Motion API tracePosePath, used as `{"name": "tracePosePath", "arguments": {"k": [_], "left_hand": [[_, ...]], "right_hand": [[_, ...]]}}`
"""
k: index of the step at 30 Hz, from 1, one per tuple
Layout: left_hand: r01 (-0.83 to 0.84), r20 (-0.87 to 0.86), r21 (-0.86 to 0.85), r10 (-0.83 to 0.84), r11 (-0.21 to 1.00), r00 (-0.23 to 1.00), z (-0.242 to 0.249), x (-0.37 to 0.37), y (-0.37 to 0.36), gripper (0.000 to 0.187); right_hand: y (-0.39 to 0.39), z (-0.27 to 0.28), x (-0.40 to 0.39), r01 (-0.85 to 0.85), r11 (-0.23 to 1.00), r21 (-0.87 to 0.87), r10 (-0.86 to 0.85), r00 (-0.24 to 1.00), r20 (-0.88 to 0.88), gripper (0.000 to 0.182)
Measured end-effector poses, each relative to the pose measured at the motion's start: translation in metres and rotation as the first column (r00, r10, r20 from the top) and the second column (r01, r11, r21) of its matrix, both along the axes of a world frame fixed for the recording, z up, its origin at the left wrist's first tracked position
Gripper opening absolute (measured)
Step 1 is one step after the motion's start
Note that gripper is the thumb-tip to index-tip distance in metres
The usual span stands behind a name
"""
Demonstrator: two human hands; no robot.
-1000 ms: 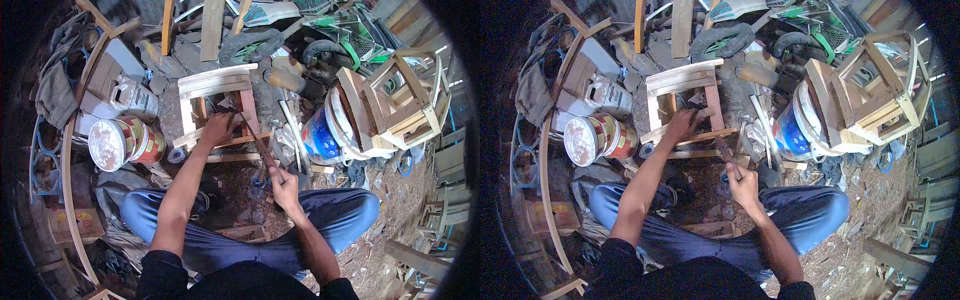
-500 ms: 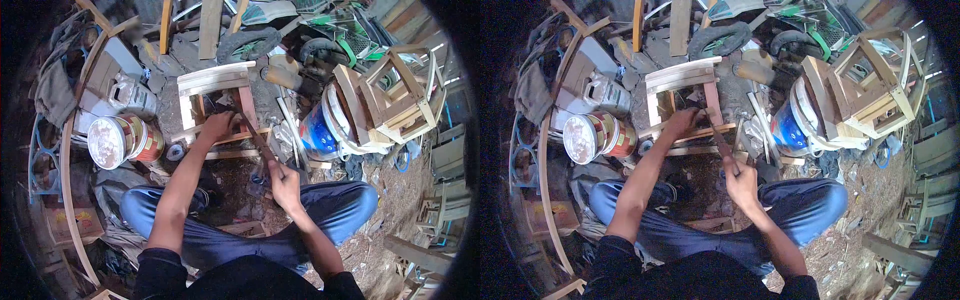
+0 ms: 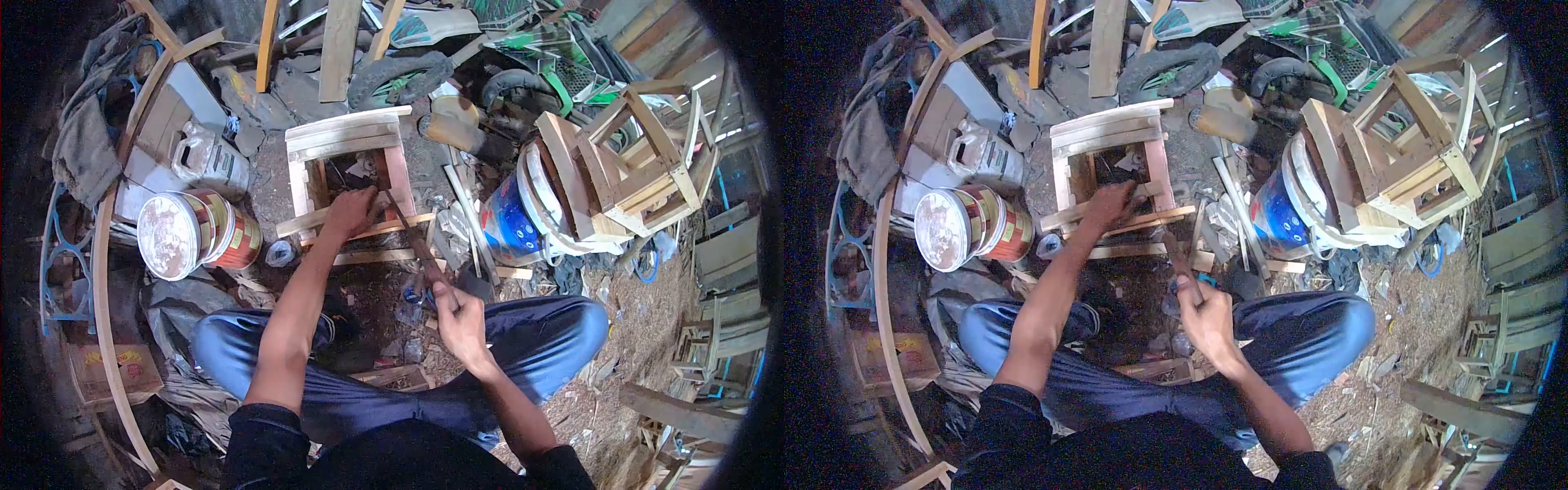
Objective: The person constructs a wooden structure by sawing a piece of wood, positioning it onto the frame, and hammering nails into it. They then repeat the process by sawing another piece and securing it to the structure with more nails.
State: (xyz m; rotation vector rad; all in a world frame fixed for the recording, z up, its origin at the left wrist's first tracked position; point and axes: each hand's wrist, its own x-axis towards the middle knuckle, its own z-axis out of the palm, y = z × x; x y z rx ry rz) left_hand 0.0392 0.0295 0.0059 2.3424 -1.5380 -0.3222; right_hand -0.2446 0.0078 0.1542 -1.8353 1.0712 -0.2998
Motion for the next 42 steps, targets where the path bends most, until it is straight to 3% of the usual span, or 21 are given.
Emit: {"name": "tracePosePath", "arguments": {"k": [2,3,5,7,11,12,14,17,20,22,24,25,26,27,30,33,35,36,38,40,42], "left_hand": [[-0.041,0.008,-0.185,0.043,0.982,0.999,-0.009,-0.001,0.001,0.051],[-0.03,0.016,-0.186,0.033,0.982,0.999,-0.004,-0.003,-0.001,0.051],[-0.129,-0.063,0.036,0.131,0.991,0.989,0.013,-0.007,-0.001,0.057],[-0.125,-0.032,0.009,0.125,0.992,0.992,0.009,-0.006,-0.003,0.056],[-0.175,-0.043,-0.083,0.172,0.981,0.984,0.009,-0.013,0.001,0.054],[-0.174,-0.038,-0.079,0.172,0.982,0.984,0.001,-0.009,0.003,0.054],[0.016,0.056,-0.303,0.001,0.953,0.998,-0.025,0.003,0.007,0.048],[0.08,0.028,-0.171,-0.076,0.982,0.997,-0.007,-0.001,0.005,0.043],[-0.027,-0.014,-0.127,0.025,0.992,1.0,-0.006,-0.004,0.002,0.04],[-0.093,-0.06,-0.112,0.087,0.989,0.994,-0.011,-0.004,-0.007,0.039],[-0.017,0.205,-0.329,0.089,0.944,0.975,-0.023,-0.006,0.0,0.037],[-0.056,0.201,-0.33,0.128,0.942,0.971,-0.015,-0.009,0.004,0.037],[-0.105,0.214,-0.297,0.173,0.949,0.961,-0.008,-0.016,0.006,0.039],[-0.143,0.225,-0.261,0.205,0.955,0.953,-0.002,-0.023,0.007,0.041],[-0.165,0.16,-0.261,0.211,0.951,0.964,-0.007,-0.029,0.013,0.037],[-0.169,0.075,-0.241,0.192,0.956,0.978,-0.02,-0.026,0.011,0.036],[-0.338,0.112,-0.438,0.424,0.833,0.899,-0.019,-0.019,0.01,0.033],[-0.365,0.259,-0.385,0.478,0.848,0.839,-0.004,-0.017,0.015,0.033],[-0.359,0.243,-0.315,0.44,0.879,0.864,-0.004,-0.012,0.017,0.033],[-0.353,0.219,-0.242,0.406,0.904,0.887,-0.01,-0.013,0.017,0.034],[-0.384,0.08,-0.341,0.434,0.858,0.897,-0.011,-0.012,0.011,0.035]], "right_hand": [[0.006,-0.013,-0.004,0.01,1.0,0.001,-0.011,1.0,0.029,0.043],[0.009,-0.024,-0.007,0.017,1.0,-0.001,-0.017,0.998,0.064,0.042],[0.013,-0.037,-0.014,0.013,0.998,-0.059,-0.004,0.99,0.141,0.043],[0.013,-0.033,-0.017,-0.001,0.997,0.077,-0.001,1.0,0.026,0.038],[0.004,-0.01,-0.014,0.015,0.997,0.071,-0.021,0.997,0.077,0.037],[0.003,-0.008,-0.01,0.014,0.999,-0.045,-0.009,0.994,0.113,0.034],[-0.003,0.002,-0.004,0.017,1.0,0.007,-0.018,0.994,0.111,0.034],[-0.008,0.022,0.009,0.052,0.993,0.107,-0.067,0.988,0.138,0.033],[-0.014,0.029,0.021,0.003,0.999,0.044,-0.006,0.998,0.058,0.031],[-0.018,0.021,0.031,-0.073,0.971,-0.228,0.087,0.995,0.051,0.028],[-0.015,0.033,0.029,-0.079,0.97,-0.228,0.097,0.993,0.069,0.028],[-0.014,0.042,0.031,-0.085,0.972,-0.218,0.107,0.99,0.094,0.027],[-0.016,0.047,0.031,-0.084,0.991,-0.102,0.084,0.996,0.002,0.027],[-0.017,0.044,0.031,-0.084,0.993,-0.08,0.09,0.993,0.071,0.032],[-0.02,0.054,0.04,-0.084,0.991,-0.103,0.077,0.994,-0.072,0.045],[-0.024,0.075,0.059,-0.161,0.971,-0.178,0.131,0.977,-0.17,0.038],[-0.031,0.08,0.072,-0.194,0.951,-0.24,0.149,0.97,-0.193,0.041],[-0.034,0.089,0.08,-0.204,0.963,-0.176,0.159,0.957,-0.242,0.042],[-0.039,0.107,0.099,-0.148,0.989,0.012,0.144,0.934,-0.326,0.044],[-0.052,0.108,0.111,-0.183,0.983,-0.032,0.162,0.926,-0.341,0.046],[-0.063,0.098,0.129,-0.196,0.979,-0.048,0.17,0.931,-0.322,0.047]]}}
